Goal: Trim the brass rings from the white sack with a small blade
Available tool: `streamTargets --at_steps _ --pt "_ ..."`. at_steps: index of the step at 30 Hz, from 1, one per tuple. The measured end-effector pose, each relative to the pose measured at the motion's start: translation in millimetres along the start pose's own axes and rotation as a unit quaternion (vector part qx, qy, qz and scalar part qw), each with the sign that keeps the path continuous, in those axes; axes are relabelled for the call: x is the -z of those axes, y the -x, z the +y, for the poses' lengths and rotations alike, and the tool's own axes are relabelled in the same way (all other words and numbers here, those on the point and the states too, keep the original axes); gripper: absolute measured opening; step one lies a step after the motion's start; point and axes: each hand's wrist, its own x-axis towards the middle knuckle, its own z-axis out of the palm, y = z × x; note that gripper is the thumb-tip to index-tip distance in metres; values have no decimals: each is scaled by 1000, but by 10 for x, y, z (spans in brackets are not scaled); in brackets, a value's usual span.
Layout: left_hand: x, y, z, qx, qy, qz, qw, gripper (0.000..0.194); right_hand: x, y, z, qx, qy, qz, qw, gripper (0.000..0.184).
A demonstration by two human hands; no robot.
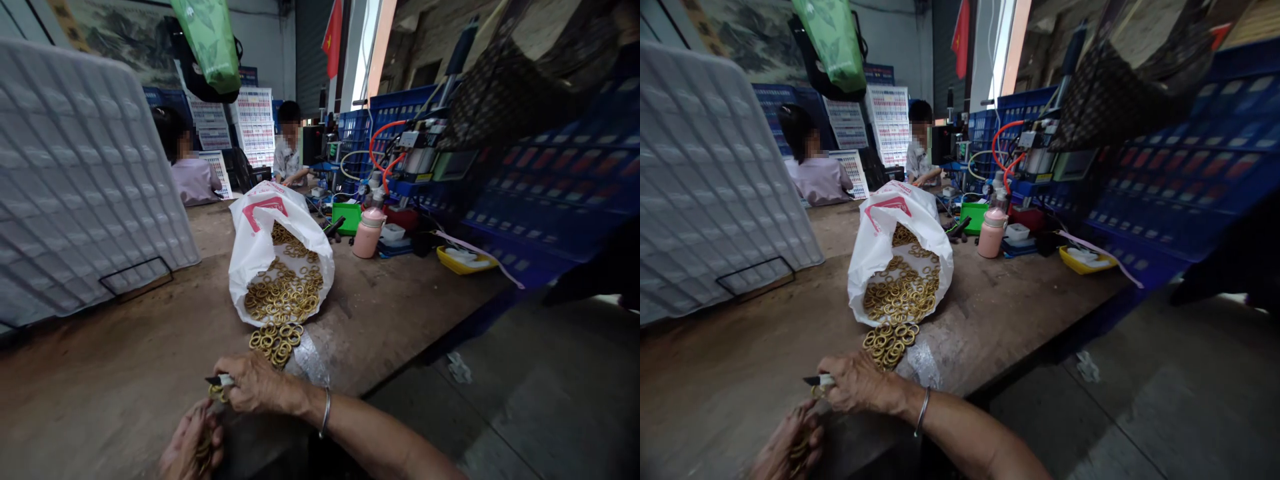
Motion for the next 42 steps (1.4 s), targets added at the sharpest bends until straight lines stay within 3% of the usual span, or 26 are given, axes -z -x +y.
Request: streamTargets --at_steps 3,6,9,13,17,20,29,36,39,42 --pt "-4 -24 -80 -41 -41 -25 998 56 -54 86 -35 17 -39 -14 999 27" --pt "-4 -30 -142 -86 -85 -57 991 44 -120 119 -28 -8 -115 -6 993 18" --pt "1 -14 -145 -131 -113 -30 984 40 -170 108 -19 -69 -203 26 976 12" --pt "-21 42 -90 -169 -164 13 972 39 -198 108 -44 -147 -284 23 947 21" --pt "-75 95 -42 -209 -200 36 957 36 -241 129 -77 -162 -326 1 931 28" --pt "-84 117 -40 -218 -212 26 952 34 -281 125 -89 -166 -332 -10 929 29" --pt "-27 153 -54 -111 -96 -75 986 33 -329 123 -105 -136 -243 11 960 20" --pt "-23 179 -70 -126 -90 -73 985 34 -324 123 -99 -146 -303 10 942 20" --pt "-11 177 -91 -135 -91 -65 984 34 -344 150 -77 -137 -237 14 962 18" --pt "-2 169 -94 -152 -102 -63 981 33 -383 216 -53 -85 -124 -9 989 16"
